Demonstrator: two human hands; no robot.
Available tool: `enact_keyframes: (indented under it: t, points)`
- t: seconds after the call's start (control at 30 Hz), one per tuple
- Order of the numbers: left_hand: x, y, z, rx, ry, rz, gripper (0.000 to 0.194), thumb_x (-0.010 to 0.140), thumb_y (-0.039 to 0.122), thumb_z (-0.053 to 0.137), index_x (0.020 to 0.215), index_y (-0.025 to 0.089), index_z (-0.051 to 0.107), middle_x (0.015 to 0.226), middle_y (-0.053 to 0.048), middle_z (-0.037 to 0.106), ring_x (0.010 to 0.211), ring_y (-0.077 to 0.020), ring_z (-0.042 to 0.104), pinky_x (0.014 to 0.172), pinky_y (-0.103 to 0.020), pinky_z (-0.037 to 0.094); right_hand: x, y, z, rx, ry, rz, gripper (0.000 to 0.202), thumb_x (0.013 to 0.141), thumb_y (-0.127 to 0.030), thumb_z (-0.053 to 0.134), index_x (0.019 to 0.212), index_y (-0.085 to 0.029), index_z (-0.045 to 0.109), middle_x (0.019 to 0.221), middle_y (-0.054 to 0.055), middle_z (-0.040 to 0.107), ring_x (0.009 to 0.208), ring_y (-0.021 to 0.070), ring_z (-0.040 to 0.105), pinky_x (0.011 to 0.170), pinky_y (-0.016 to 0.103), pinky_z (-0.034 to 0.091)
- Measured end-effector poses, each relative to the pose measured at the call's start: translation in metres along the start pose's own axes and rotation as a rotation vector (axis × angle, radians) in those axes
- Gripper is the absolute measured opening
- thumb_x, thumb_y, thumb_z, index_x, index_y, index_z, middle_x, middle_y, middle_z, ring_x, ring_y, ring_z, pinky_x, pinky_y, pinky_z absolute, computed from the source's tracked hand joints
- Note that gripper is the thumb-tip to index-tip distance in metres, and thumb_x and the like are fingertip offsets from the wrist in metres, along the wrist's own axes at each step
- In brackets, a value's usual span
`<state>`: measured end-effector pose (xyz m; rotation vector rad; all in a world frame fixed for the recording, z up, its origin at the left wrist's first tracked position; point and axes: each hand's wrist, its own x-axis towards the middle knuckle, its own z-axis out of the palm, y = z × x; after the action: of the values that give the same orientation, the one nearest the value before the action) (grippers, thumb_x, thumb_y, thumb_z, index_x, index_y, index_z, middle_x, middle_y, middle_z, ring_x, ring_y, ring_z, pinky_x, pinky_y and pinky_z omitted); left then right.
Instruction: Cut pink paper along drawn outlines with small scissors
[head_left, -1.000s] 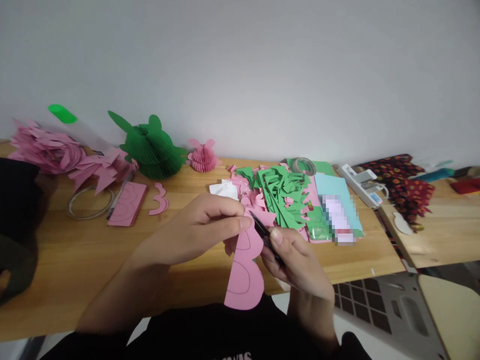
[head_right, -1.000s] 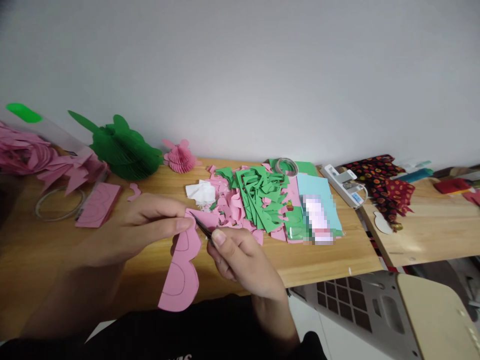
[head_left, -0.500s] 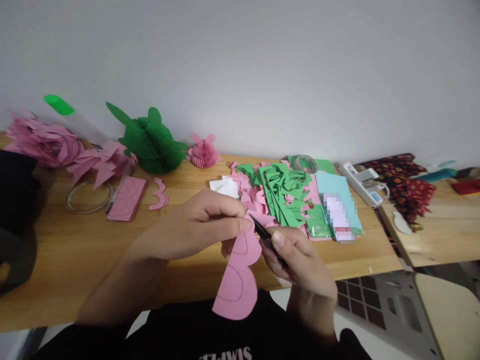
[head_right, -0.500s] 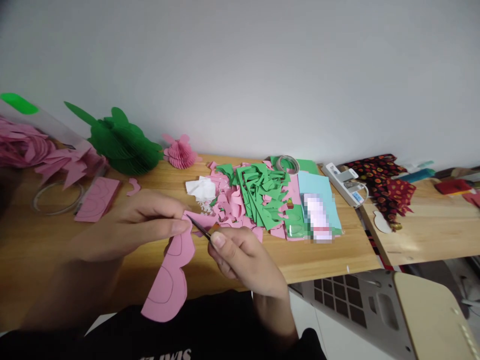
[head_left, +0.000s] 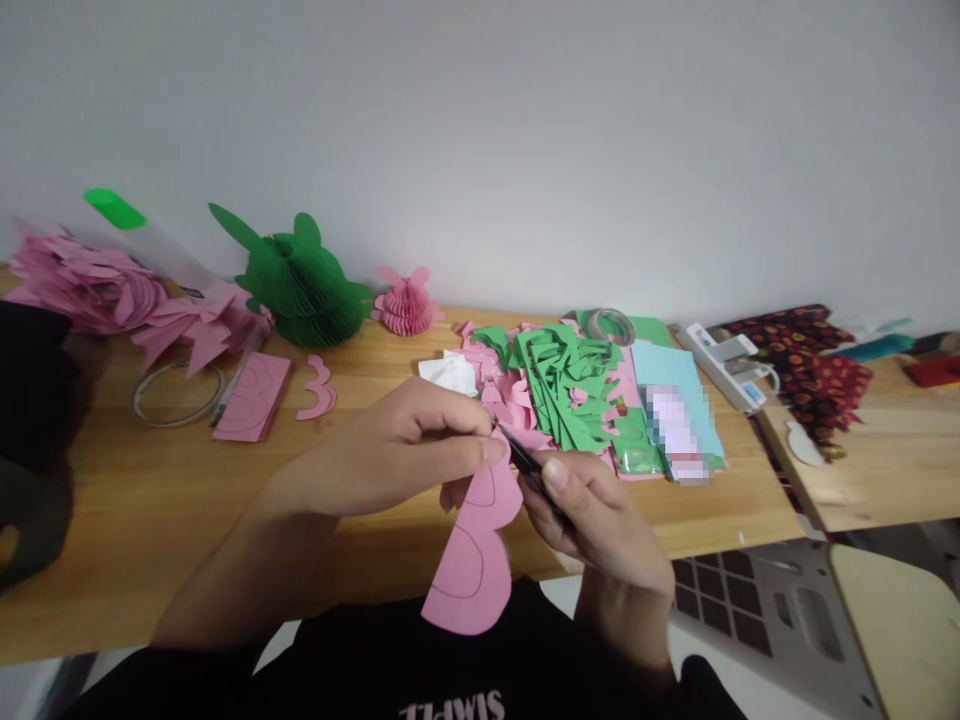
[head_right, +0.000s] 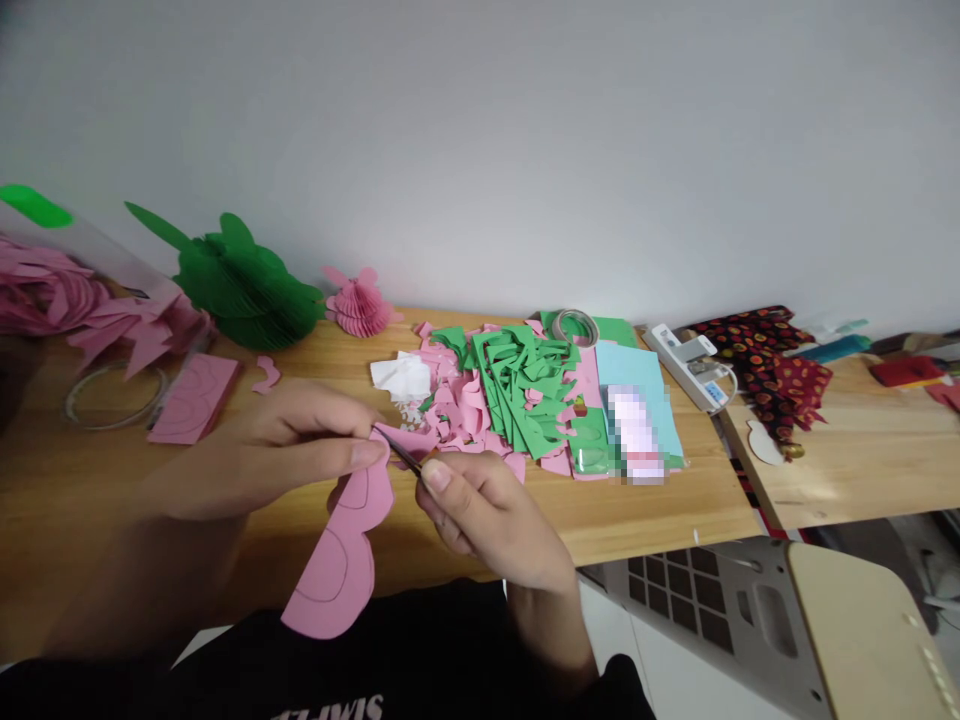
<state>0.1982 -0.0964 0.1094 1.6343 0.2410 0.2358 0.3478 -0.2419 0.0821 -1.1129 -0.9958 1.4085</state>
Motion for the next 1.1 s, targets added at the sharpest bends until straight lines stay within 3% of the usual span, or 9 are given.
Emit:
enact_keyframes:
  t: [0.6, 0.8, 1.0, 1.1]
  points:
    - [0.003, 0.005, -0.001, -0.058, -0.046, 0.0, 0.033, 0.081, 0.018, 0.057, 0.049, 0.019, 0.055, 0.046, 0.003, 0.059, 0.045, -0.0084, 0.056, 0.041, -0.015, 0.036, -0.002, -0.004, -0.002, -0.018, -0.036, 0.01, 0.048, 0.097, -0.051, 0.045, 0.06, -0.021, 0.041, 0.044, -0.01, 0.032, 0.034, 0.0028, 0.021, 0.032, 0.018, 0.018]
    - [0.008, -0.004, 0.0, -0.047, -0.079, -0.034, 0.031, 0.081, 0.024, 0.058, 0.05, 0.019, 0.058, 0.046, 0.001, 0.058, 0.044, -0.0101, 0.053, 0.042, -0.019, 0.037, -0.004, -0.001, -0.005, 0.014, -0.019, 0.047, 0.048, 0.095, -0.054, 0.047, 0.061, -0.021, 0.041, 0.043, -0.011, 0.031, 0.033, 0.0031, 0.02, 0.031, 0.019, 0.016]
    - [0.042, -0.028, 0.008, -0.103, -0.129, -0.1, 0.033, 0.075, 0.029, 0.059, 0.045, 0.02, 0.049, 0.043, 0.001, 0.052, 0.042, -0.0104, 0.047, 0.041, -0.022, 0.033, -0.01, 0.013, -0.028, -0.001, 0.104, 0.071, 0.052, 0.093, -0.059, 0.046, 0.058, -0.021, 0.041, 0.039, -0.011, 0.029, 0.032, 0.0032, 0.017, 0.032, 0.02, 0.01]
    - [0.07, -0.051, 0.012, -0.138, -0.003, -0.218, 0.03, 0.065, 0.032, 0.066, 0.044, 0.019, 0.048, 0.042, 0.003, 0.044, 0.041, -0.0084, 0.039, 0.039, -0.021, 0.026, -0.002, 0.023, -0.047, 0.007, 0.195, 0.082, 0.058, 0.089, -0.064, 0.049, 0.052, -0.021, 0.041, 0.034, -0.01, 0.028, 0.03, 0.0028, 0.018, 0.031, 0.02, 0.009]
